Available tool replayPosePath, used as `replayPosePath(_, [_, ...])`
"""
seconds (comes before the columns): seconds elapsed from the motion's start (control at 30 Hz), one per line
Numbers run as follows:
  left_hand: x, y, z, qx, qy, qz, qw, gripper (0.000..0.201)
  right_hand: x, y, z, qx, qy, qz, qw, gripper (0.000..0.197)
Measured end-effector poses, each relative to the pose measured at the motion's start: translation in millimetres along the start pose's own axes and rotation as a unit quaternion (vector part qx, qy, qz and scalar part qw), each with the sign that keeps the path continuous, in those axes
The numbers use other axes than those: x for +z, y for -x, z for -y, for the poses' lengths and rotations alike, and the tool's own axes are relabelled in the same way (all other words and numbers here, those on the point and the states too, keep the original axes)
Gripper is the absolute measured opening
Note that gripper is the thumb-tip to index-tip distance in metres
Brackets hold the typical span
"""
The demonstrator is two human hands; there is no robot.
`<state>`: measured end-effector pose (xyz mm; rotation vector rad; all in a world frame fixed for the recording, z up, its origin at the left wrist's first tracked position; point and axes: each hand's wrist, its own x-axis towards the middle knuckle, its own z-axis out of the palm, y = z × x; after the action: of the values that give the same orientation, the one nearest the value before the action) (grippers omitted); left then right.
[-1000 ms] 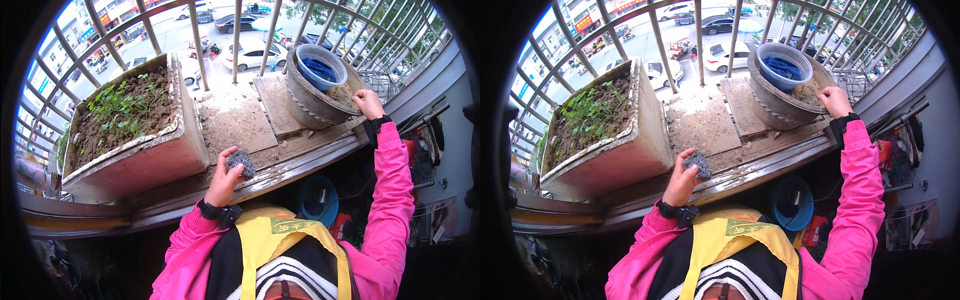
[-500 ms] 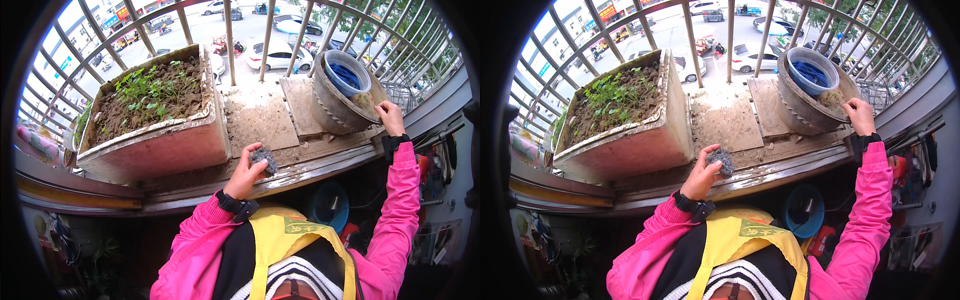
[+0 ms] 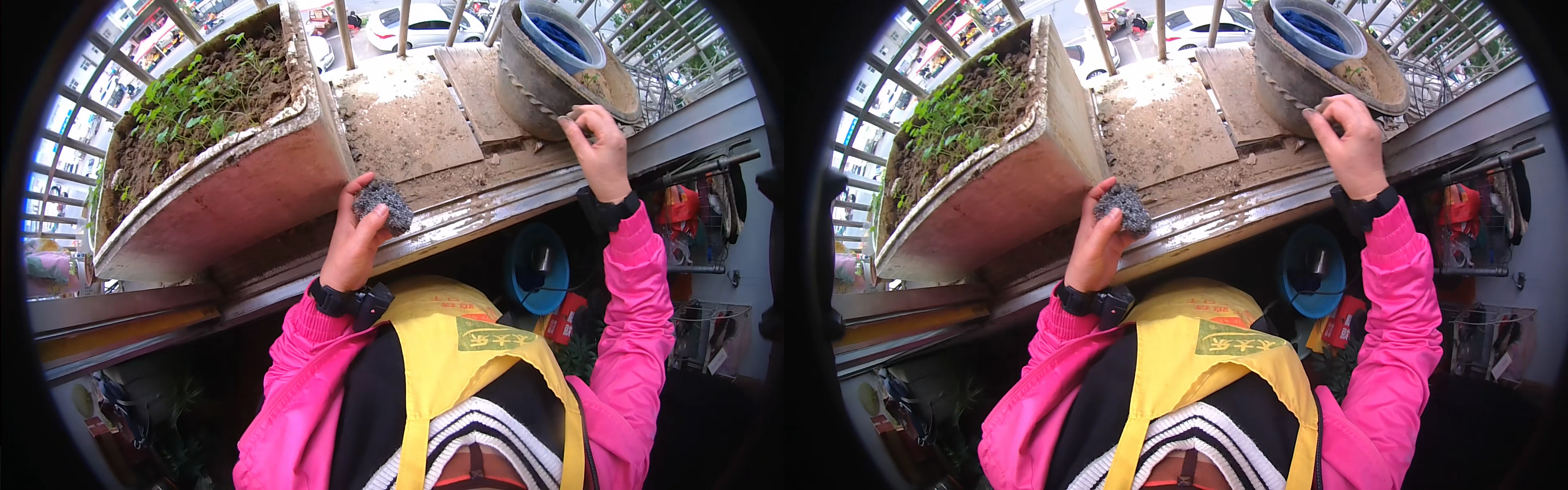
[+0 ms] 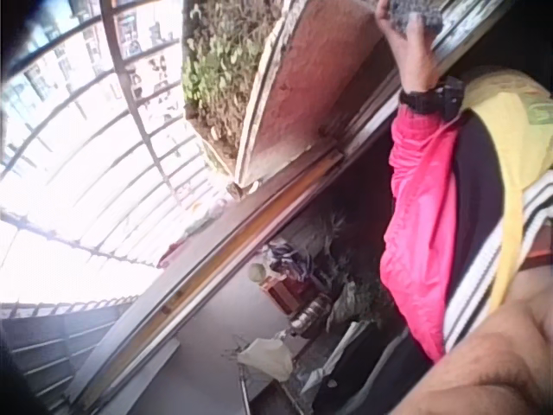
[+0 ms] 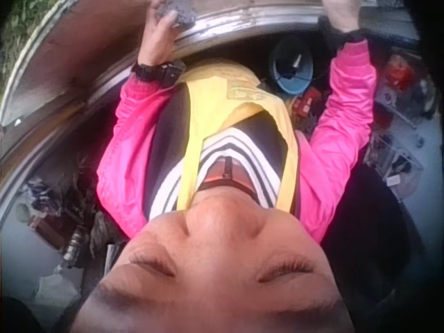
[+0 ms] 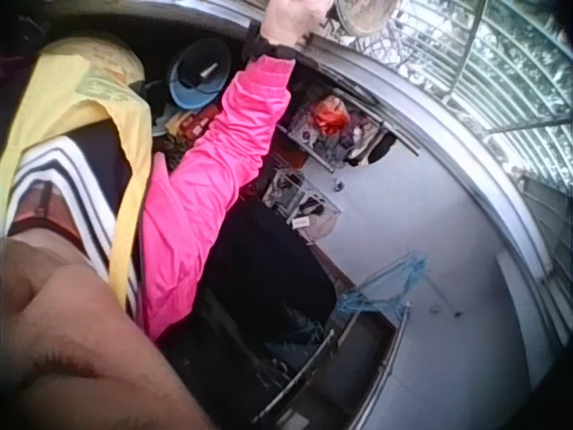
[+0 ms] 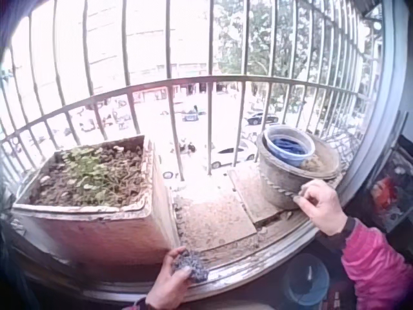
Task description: The person scrubs the metal window frame and sill with a steel wool pad, moving along the length of the frame and cleaning both the top and underside edges.
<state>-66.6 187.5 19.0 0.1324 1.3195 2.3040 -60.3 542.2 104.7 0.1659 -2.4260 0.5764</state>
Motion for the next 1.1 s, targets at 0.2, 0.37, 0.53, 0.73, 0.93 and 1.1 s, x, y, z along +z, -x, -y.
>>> replayPosePath(0.2, [-18, 17, -9, -0.001, 0.006, -0.028, 1.0, 0.054, 65, 34, 49, 0.007, -0.086, 0.188, 0.978, 0.01])
replayPosePath(0.37, [-31, 32, -8, -0.009, 0.003, -0.054, 0.999, 0.054, 95, 60, 79, -0.035, -0.102, 0.292, 0.95, 0.012])
replayPosePath(0.53, [-34, 43, -11, 0.004, 0.022, -0.06, 0.998, 0.054, 100, 76, 85, -0.059, -0.101, 0.29, 0.95, 0.014])
replayPosePath(0.73, [-32, 41, -7, -0.012, 0.014, -0.042, 0.999, 0.055, 54, 75, 27, 0.067, 0.006, 0.314, 0.947, 0.016])
replayPosePath(0.93, [-16, 22, 2, -0.038, 0.006, -0.003, 0.999, 0.053, 69, 94, 27, 0.062, -0.008, 0.24, 0.969, 0.013])
replayPosePath(1.1, [-6, 14, 5, -0.041, 0.005, 0.008, 0.999, 0.052, 80, 98, 38, 0.111, 0.119, 0.268, 0.95, 0.017])
